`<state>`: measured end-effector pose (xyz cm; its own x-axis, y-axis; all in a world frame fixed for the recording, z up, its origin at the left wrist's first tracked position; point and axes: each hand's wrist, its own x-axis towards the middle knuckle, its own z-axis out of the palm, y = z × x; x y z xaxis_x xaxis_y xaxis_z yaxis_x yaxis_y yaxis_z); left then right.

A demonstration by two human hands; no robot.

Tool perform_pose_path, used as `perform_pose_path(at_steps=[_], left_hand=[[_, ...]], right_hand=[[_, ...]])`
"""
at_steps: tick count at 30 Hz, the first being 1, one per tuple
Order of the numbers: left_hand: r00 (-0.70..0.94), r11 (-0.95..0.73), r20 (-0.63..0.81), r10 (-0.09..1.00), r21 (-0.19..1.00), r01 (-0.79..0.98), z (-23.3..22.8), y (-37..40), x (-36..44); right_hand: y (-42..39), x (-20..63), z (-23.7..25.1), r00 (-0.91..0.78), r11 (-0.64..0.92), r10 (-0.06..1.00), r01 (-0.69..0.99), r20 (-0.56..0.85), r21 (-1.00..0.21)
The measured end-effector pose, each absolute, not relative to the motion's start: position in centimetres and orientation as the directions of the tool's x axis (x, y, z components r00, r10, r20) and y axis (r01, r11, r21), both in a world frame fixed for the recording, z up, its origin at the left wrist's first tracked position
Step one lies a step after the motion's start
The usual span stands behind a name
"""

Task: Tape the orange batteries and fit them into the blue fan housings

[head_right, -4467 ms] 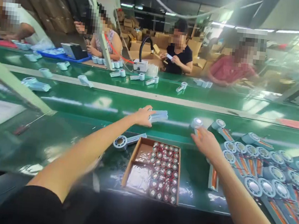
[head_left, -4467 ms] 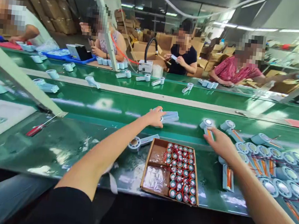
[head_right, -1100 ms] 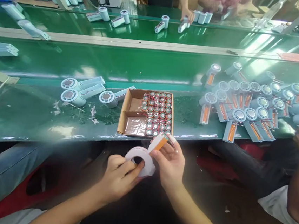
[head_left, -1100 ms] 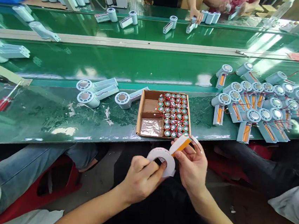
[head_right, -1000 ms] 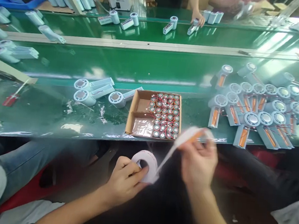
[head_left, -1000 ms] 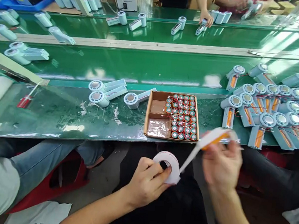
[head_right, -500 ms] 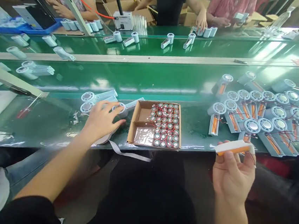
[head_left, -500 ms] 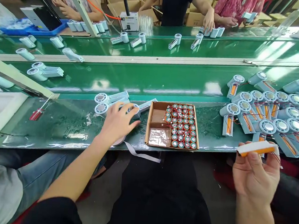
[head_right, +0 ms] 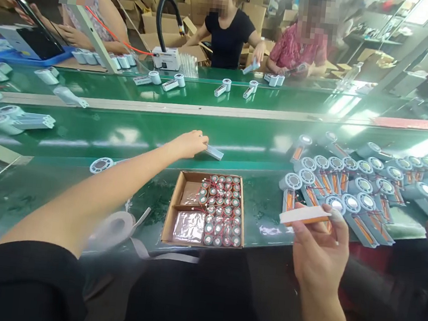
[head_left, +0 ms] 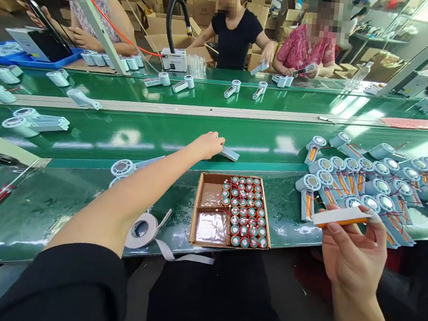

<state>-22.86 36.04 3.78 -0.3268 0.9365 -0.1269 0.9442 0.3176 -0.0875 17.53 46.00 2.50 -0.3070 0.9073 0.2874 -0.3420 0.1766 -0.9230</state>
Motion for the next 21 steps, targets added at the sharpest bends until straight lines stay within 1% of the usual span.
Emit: perform_pose_path(at_steps=[3, 5, 8, 10, 11, 12, 14, 15, 16, 17, 18, 21], left_hand=[[-0.351, 0.351, -0.135, 0.927, -0.020, 0.936, 2.4, 37.9, -23.9], [-0.367, 0.379, -0.156, 0.917, 0.056, 0.924, 2.1, 38.5, -24.9], [-0.384, 0.410, -0.159, 0.909, 0.189, 0.892, 2.3, 38.6, -26.5], [-0.413, 0.429, -0.117, 0.903, 0.263, 0.864, 2.6, 38.4, -27.1], [-0.430, 0.436, -0.088, 0.899, 0.294, 0.851, 2.6, 38.3, -27.2], [-0.448, 0.442, -0.059, 0.892, 0.320, 0.838, 2.5, 38.1, -27.2], [-0.483, 0.454, -0.011, 0.876, 0.360, 0.815, 2.2, 38.0, -26.8], [-0.500, 0.461, 0.007, 0.866, 0.374, 0.804, 1.9, 38.1, -26.6], [-0.516, 0.469, 0.022, 0.856, 0.386, 0.794, 1.6, 38.2, -26.4], [-0.534, 0.479, 0.035, 0.845, 0.396, 0.783, 1.3, 38.4, -26.2], [-0.552, 0.489, 0.046, 0.833, 0.405, 0.772, 0.9, 38.7, -26.0], [-0.602, 0.522, 0.061, 0.797, 0.432, 0.735, 0.2, 39.5, -25.6]], right_hand=[[46.6, 14.8, 3.8, -0.421, 0.245, 0.817, -0.364, 0.393, -0.899], [47.5, 11.9, 4.7, -0.512, 0.311, 0.725, -0.353, 0.461, -0.882], [49.7, 5.6, 5.4, -0.682, 0.393, 0.562, -0.277, 0.468, -0.877], [51.3, 0.6, 5.0, -0.777, 0.490, 0.436, -0.217, 0.453, -0.844], [51.9, -1.9, 4.5, -0.819, 0.565, 0.367, -0.179, 0.440, -0.805], [52.5, -4.1, 3.9, -0.862, 0.673, 0.297, -0.116, 0.411, -0.731], [53.3, -7.5, 2.7, -0.939, 0.872, 0.182, 0.017, 0.292, -0.490], [53.5, -8.6, 2.1, -0.963, 0.930, 0.152, 0.063, 0.223, -0.361], [53.6, -9.3, 1.6, -0.978, 0.961, 0.133, 0.089, 0.159, -0.261], [53.6, -9.8, 1.2, -0.987, 0.975, 0.119, 0.096, 0.109, -0.200], [53.6, -10.0, 0.8, -0.991, 0.980, 0.110, 0.096, 0.074, -0.177], [52.9, -10.4, 0.2, -0.995, 0.984, 0.101, 0.099, 0.002, -0.150]])
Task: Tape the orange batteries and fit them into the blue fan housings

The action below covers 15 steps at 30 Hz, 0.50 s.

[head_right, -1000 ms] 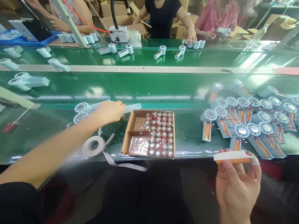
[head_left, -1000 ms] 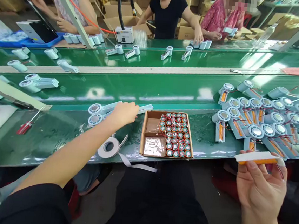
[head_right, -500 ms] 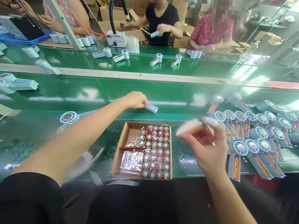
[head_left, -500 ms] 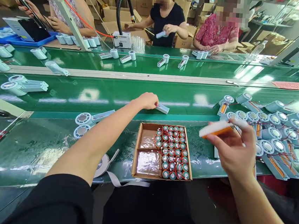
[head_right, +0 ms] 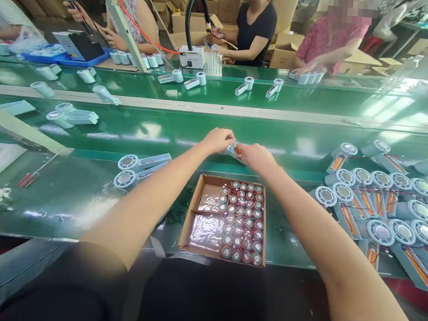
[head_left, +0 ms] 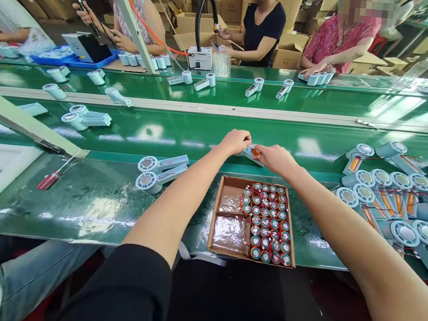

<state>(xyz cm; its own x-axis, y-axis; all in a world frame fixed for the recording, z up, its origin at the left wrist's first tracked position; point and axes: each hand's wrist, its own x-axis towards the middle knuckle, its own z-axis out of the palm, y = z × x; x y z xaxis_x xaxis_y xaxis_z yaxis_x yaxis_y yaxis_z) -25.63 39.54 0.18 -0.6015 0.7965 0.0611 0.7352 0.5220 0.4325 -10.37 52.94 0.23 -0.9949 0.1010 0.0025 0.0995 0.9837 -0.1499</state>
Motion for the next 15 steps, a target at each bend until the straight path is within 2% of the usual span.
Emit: perform_pose_path(at_steps=[5, 9, 12, 15], left_hand=[[-0.647, 0.559, 0.052, 0.760, 0.456, 0.693, 0.1, 40.1, -24.4], [-0.676, 0.575, 0.057, 0.735, 0.477, 0.665, 1.5, 40.3, -22.8], [-0.686, 0.552, 0.104, 0.720, 0.514, 0.657, 3.2, 39.3, -20.9], [-0.639, 0.458, 0.175, 0.749, 0.560, 0.690, 3.6, 33.5, -17.8]], right_hand=[[51.5, -11.8, 1.1, -0.994, 0.977, 0.096, 0.102, -0.044, -0.189], [51.3, -11.3, 3.8, -0.993, 0.963, 0.097, 0.076, 0.066, -0.260], [51.2, -6.3, 4.8, -0.969, 0.947, 0.152, 0.086, 0.196, -0.310], [51.0, 4.2, 2.7, -0.943, 0.898, 0.222, 0.099, 0.249, -0.429]])
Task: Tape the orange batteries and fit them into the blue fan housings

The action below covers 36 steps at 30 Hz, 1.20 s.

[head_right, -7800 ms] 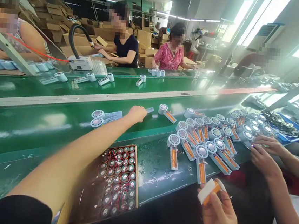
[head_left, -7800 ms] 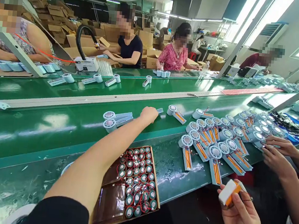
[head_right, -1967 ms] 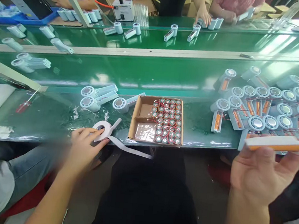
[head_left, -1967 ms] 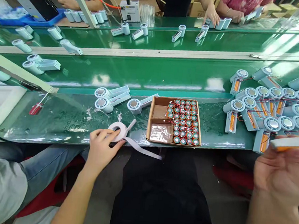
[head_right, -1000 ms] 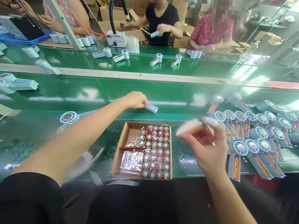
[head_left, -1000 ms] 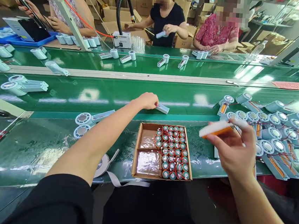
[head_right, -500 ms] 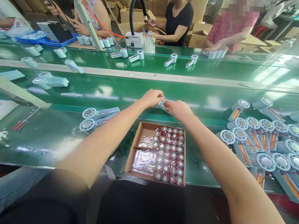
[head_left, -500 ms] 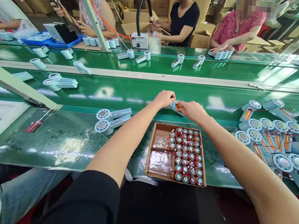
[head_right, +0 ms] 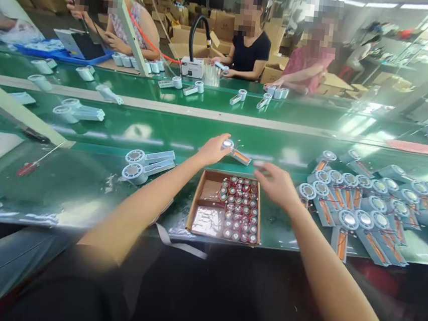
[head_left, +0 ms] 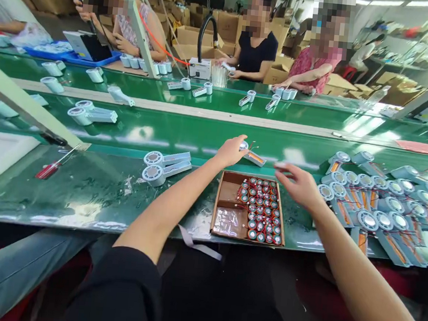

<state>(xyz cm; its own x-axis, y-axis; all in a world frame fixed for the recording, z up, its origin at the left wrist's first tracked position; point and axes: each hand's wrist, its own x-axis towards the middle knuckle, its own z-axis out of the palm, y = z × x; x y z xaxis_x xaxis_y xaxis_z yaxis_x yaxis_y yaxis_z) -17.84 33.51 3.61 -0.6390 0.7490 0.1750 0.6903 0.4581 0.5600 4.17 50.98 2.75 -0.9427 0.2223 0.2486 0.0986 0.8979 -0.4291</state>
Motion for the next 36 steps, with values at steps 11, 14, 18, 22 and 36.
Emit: perform_pose_path(at_steps=[11, 14, 18, 22, 36], left_hand=[[-0.594, 0.537, 0.251, 0.765, 0.262, 0.802, -3.8, 0.4, -5.0], [-0.564, 0.508, 0.300, 0.769, 0.249, 0.825, -2.3, 2.8, -2.9], [-0.529, 0.457, 0.388, 0.755, 0.266, 0.848, 0.2, 6.0, -1.6], [-0.661, 0.559, 0.494, 0.565, 0.360, 0.747, -0.7, 4.8, -2.4], [-0.693, 0.570, 0.470, 0.546, 0.397, 0.719, -2.4, 4.3, -0.6]], right_hand=[[38.8, 28.5, -5.0, -0.900, 0.269, 0.401, 0.294, -0.170, -0.917], [34.8, 21.5, -1.8, -0.950, 0.050, 0.250, 0.205, -0.186, -0.978], [31.1, 13.8, 2.5, -0.983, 0.074, -0.116, 0.137, -0.145, -0.988], [29.6, 12.3, 2.8, -0.927, 0.459, -0.372, -0.132, -0.055, -0.879], [44.7, 1.0, 4.7, -0.959, 0.950, -0.258, -0.274, 0.118, -0.148]])
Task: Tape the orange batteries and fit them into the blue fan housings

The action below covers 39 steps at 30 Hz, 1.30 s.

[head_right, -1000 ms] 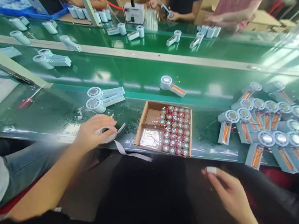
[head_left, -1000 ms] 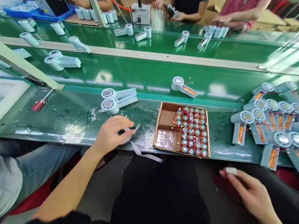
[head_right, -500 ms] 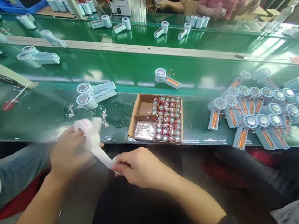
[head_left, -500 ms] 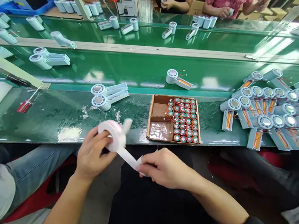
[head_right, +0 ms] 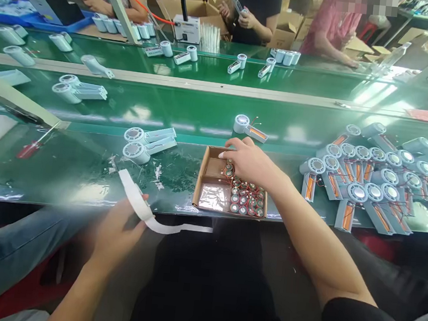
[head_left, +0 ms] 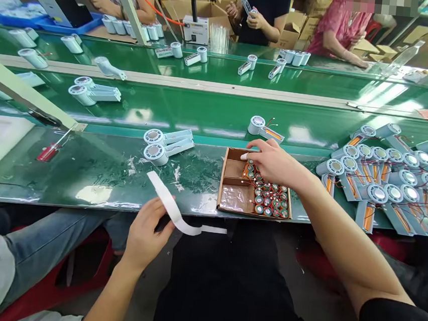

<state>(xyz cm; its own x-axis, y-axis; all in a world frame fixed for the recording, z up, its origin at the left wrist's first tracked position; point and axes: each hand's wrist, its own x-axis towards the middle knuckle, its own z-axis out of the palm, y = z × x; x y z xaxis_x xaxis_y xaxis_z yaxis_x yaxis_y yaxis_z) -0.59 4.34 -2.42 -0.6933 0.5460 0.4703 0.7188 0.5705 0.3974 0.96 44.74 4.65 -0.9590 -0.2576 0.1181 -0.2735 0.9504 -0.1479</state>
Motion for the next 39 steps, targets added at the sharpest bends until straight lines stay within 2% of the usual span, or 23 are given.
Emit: perform_pose_path(at_steps=[4, 7, 9, 11, 13, 15, 17, 20, 24, 27, 29, 33, 37, 39], left_hand=[[-0.684, 0.591, 0.467, 0.561, 0.353, 0.725, -2.3, 4.2, -0.5], [-0.682, 0.603, 0.457, 0.571, 0.330, 0.726, -2.3, 4.0, -0.4], [-0.651, 0.587, 0.441, 0.618, 0.292, 0.755, -2.2, 4.0, -0.5], [-0.595, 0.551, 0.425, 0.682, 0.237, 0.800, -1.9, 4.0, -0.7], [-0.508, 0.484, 0.434, 0.744, 0.173, 0.858, -1.5, 4.1, -0.8], [-0.408, 0.400, 0.437, 0.802, 0.114, 0.909, -1.1, 4.5, -0.6], [-0.336, 0.337, 0.406, 0.850, 0.072, 0.939, -0.6, 5.2, 0.0], [-0.284, 0.282, 0.322, 0.903, 0.054, 0.958, 0.1, 6.8, 1.1], [-0.180, 0.160, 0.267, 0.947, 0.093, 0.983, 0.5, 8.8, 2.1], [-0.134, 0.106, 0.242, 0.961, 0.128, 0.986, -0.1, 9.7, 2.6], [-0.108, 0.081, 0.188, 0.976, 0.147, 0.986, -0.8, 9.8, 3.1], [-0.038, 0.022, 0.085, 0.996, 0.181, 0.983, -2.6, 9.6, 4.1], [0.010, -0.017, 0.035, 0.999, 0.219, 0.976, -3.8, 9.8, 5.1], [0.018, -0.020, 0.013, 1.000, 0.239, 0.971, -4.2, 10.1, 5.4]], right_hand=[[44.9, -1.0, 2.9, -0.977, 0.974, -0.214, -0.213, -0.004, -0.082], [45.0, -1.1, 2.3, -0.985, 0.979, -0.173, -0.173, 0.013, -0.107], [45.3, -0.6, 2.7, -0.986, 0.969, -0.129, -0.147, 0.102, -0.199], [45.6, 0.5, 3.5, -0.966, 0.915, -0.081, -0.171, 0.247, -0.366], [45.4, 2.5, 4.6, -0.926, 0.799, -0.001, -0.227, 0.376, -0.556], [44.3, 5.1, 5.4, -0.905, 0.612, 0.106, -0.267, 0.412, -0.745], [42.5, 8.1, 5.7, -0.916, 0.368, 0.191, -0.266, 0.352, -0.891], [39.5, 12.0, 5.4, -0.967, 0.072, 0.176, -0.175, 0.185, -0.982], [36.9, 15.1, 4.0, -0.998, -0.178, 0.066, -0.022, 0.011, -0.984], [36.3, 16.6, 2.4, -0.987, -0.327, 0.137, 0.036, -0.085, -0.944], [36.1, 17.8, 0.9, -0.971, -0.365, 0.167, 0.098, -0.169, -0.926], [34.7, 21.1, -2.7, -0.928, -0.506, 0.075, 0.281, -0.366, -0.815], [33.0, 24.2, -5.5, -0.823, -0.663, 0.100, 0.365, -0.560, -0.654], [32.8, 25.3, -6.2, -0.806, -0.651, 0.125, 0.373, -0.578, -0.661]])
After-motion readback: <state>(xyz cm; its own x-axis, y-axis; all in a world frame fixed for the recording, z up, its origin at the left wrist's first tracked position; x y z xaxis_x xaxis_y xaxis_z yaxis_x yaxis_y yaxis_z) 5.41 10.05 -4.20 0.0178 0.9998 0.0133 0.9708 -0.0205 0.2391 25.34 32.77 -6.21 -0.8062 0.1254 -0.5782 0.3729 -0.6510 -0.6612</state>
